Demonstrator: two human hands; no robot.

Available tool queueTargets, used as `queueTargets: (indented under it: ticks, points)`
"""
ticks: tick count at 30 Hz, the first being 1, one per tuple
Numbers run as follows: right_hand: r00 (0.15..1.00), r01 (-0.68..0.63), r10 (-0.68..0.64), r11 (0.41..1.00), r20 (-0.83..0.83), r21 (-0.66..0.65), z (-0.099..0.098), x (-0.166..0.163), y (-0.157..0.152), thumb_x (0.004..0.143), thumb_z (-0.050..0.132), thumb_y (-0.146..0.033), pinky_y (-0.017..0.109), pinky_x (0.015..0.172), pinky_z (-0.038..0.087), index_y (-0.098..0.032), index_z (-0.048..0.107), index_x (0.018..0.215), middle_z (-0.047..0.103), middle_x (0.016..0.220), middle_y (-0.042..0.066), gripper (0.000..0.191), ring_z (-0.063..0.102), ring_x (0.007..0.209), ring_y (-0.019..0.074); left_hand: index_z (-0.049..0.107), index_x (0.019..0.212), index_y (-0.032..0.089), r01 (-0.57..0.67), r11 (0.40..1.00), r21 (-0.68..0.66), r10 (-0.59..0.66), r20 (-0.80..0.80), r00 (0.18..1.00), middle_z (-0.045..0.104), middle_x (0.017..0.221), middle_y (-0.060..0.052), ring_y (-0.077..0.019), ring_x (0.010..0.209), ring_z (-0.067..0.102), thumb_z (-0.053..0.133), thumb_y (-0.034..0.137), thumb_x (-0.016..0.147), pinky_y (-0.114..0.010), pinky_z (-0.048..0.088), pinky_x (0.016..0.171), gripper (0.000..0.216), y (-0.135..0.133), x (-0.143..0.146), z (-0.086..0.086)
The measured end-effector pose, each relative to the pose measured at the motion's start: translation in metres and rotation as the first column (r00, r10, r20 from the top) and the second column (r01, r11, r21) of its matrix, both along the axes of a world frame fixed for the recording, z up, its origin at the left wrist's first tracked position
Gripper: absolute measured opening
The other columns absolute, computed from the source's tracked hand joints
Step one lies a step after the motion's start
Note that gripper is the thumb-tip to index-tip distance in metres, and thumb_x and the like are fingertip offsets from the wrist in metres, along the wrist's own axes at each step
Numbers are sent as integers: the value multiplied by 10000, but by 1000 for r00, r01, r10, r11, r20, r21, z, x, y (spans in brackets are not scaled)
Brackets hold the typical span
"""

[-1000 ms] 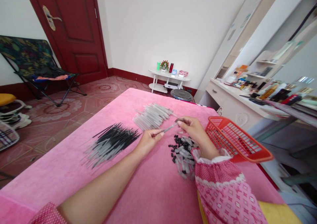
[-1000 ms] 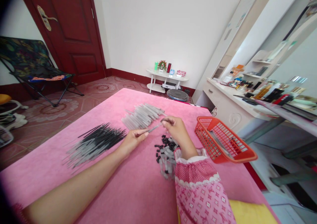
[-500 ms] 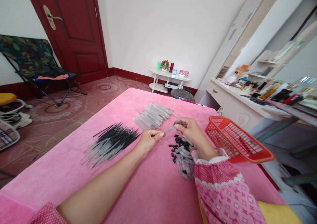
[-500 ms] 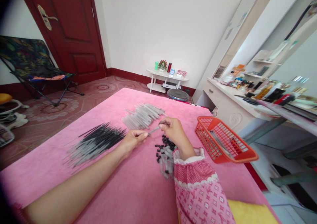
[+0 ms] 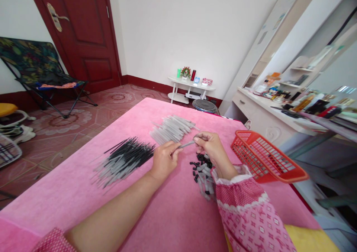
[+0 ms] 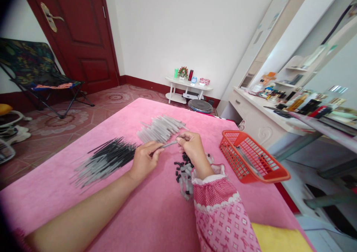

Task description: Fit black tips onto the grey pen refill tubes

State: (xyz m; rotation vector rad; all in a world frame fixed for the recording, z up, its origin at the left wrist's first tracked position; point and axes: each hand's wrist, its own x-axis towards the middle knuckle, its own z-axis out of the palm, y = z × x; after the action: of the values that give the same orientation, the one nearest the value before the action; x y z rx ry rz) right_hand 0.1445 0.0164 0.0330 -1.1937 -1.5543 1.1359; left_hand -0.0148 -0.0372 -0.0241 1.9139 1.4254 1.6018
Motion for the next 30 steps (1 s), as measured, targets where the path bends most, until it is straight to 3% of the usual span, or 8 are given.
queueTargets:
  ticks: [5, 9, 12, 20, 23, 26, 28, 30]
  points:
    - [994, -20, 20, 1000, -106, 2, 0, -8, -3, 648, 641, -353, 206, 439, 465, -153, 567, 756, 491, 531, -58, 239, 448, 435, 65, 703, 781, 154, 211, 943, -258, -68, 470, 880, 621, 652, -40, -131, 574, 530, 601, 354, 766, -239, 374, 551, 224, 10, 5, -4]
    - [997, -18, 17, 1000, -72, -14, 10, -1, -3, 626, 671, -356, 181, 393, 417, -161, 547, 764, 513, 533, -56, 269, 454, 425, 66, 658, 935, 136, 463, 838, -290, 19, 863, 506, 639, 731, -53, -97, 501, 528, 499, 515, 801, -203, 336, 449, 432, 15, 1, -3]
    - [995, 74, -70, 996, -71, 48, 24, 12, -1, 612, 679, -327, 182, 401, 417, -158, 553, 751, 546, 538, -41, 253, 468, 428, 69, 626, 958, 102, 530, 823, -203, 50, 956, 289, 657, 804, -100, -126, 599, 599, 463, 537, 815, -212, 411, 510, 486, 18, -5, -4]
    - [940, 313, -340, 898, 37, 310, 74, 54, 4, 652, 598, -289, 218, 468, 418, -129, 618, 784, 588, 590, 11, 208, 497, 473, 95, 604, 942, 82, 526, 841, -128, -62, 943, 327, 654, 730, -93, -117, 551, 575, 492, 566, 787, -230, 422, 539, 520, 23, -1, -14]
    - [731, 424, -633, 713, 252, 559, 90, 92, 0, 693, 551, -292, 262, 550, 400, -121, 670, 860, 641, 698, 68, 267, 548, 582, 141, 611, 936, 82, 523, 841, -142, -49, 941, 334, 651, 729, -89, -111, 543, 566, 508, 578, 769, -228, 414, 527, 533, 24, 0, -16]
    - [232, 484, -872, 488, 431, 727, 95, 137, -7, 717, 530, -354, 319, 581, 337, -174, 706, 892, 659, 743, 113, 307, 580, 707, 226, 617, 918, 81, 518, 840, -159, -42, 934, 355, 645, 717, -86, -106, 528, 556, 522, 583, 756, -224, 408, 512, 536, 25, 1, -16]
    - [12, 503, -843, 469, 537, 726, 90, 164, -11, 727, 509, -406, 334, 552, 286, -182, 713, 915, 661, 784, 162, 357, 590, 742, 268, 619, 895, 80, 514, 841, -168, -42, 928, 371, 639, 710, -82, -98, 510, 543, 530, 573, 755, -217, 403, 496, 520, 25, 2, -16]
    - [-54, 511, -790, 504, 611, 697, 79, 184, -13, 742, 478, -430, 339, 527, 261, -179, 711, 944, 657, 807, 201, 397, 598, 739, 279, 621, 876, 81, 511, 843, -171, -47, 921, 386, 636, 710, -78, -93, 501, 536, 548, 555, 751, -211, 400, 484, 496, 25, 3, -15]
